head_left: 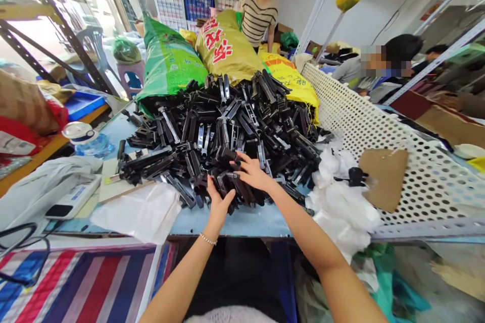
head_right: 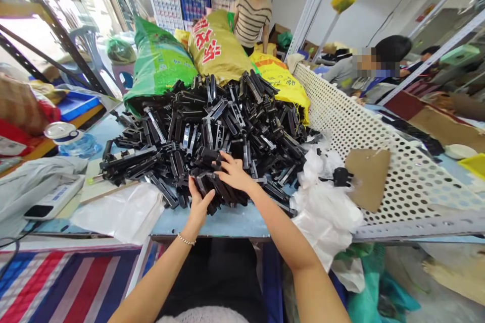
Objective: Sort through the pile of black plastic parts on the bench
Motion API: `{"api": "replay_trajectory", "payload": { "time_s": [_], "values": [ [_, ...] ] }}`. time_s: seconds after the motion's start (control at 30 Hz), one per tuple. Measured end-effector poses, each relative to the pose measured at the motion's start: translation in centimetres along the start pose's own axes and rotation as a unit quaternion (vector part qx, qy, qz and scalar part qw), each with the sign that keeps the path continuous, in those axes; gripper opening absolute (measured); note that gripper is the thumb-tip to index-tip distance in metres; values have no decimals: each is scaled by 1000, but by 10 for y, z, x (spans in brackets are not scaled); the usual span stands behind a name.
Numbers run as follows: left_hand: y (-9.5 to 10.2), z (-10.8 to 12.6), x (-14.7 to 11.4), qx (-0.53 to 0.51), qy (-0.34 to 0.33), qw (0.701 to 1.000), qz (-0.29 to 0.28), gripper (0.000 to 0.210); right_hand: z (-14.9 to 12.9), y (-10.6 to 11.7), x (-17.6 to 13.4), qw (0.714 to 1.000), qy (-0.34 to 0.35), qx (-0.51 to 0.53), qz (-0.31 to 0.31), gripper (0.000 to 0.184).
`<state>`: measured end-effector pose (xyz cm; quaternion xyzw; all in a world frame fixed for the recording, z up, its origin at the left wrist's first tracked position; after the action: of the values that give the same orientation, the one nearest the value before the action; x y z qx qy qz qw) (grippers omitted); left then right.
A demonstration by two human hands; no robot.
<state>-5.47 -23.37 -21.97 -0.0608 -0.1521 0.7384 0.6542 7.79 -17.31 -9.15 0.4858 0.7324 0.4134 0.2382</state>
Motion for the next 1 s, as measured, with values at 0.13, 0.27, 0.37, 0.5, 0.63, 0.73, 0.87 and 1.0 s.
{"api": "replay_trajectory", "payload": {
  "time_s": [0.13, 0.27, 0.37, 0.5, 0.63, 0.73, 0.87, 1.0],
  "values": [
    [-14, -3, 5, -45, -26, 999, -9, 115, 3, -9, -17, 996, -5, 0, 88, 46],
    [-14, 5, 11, -77, -45, 996, -17, 124, -1, -15, -22, 995, -6, 54, 78, 50],
    [-18, 18, 13, -116, -37, 991, -56, 132, -7, -17, -24, 995, -24, 89, 39, 52],
    [-24, 37, 16, -154, -51, 981, -103, 137, -9, -18, -25, 996, -51, 70, 17, 54],
    [-26, 47, 15, -186, -90, 972, -110, 136, -9, -20, -23, 997, -53, 55, 14, 58],
    [-25, 49, 14, -194, -101, 971, -100, 136, -11, -20, -23, 996, -47, 70, 15, 56],
    [-25, 58, 15, -187, -98, 973, -91, 137, -18, -14, -21, 993, -22, 109, 29, 51],
    [-24, 82, 21, -168, -111, 976, -84, 141, -31, 0, -14, 989, 16, 141, 49, 54]
  ]
}}
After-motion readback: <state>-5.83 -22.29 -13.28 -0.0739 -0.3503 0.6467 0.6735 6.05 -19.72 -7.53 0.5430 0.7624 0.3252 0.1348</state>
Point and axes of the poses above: each hand's wrist, its own x-axis towards the middle knuckle, its own y-axis out of the back of the hand, z = x × y, the point moved 10 cm from there along x, towards the middle knuckle, and after that the axes turned 5 degrees about x, right-handed, at the moved point
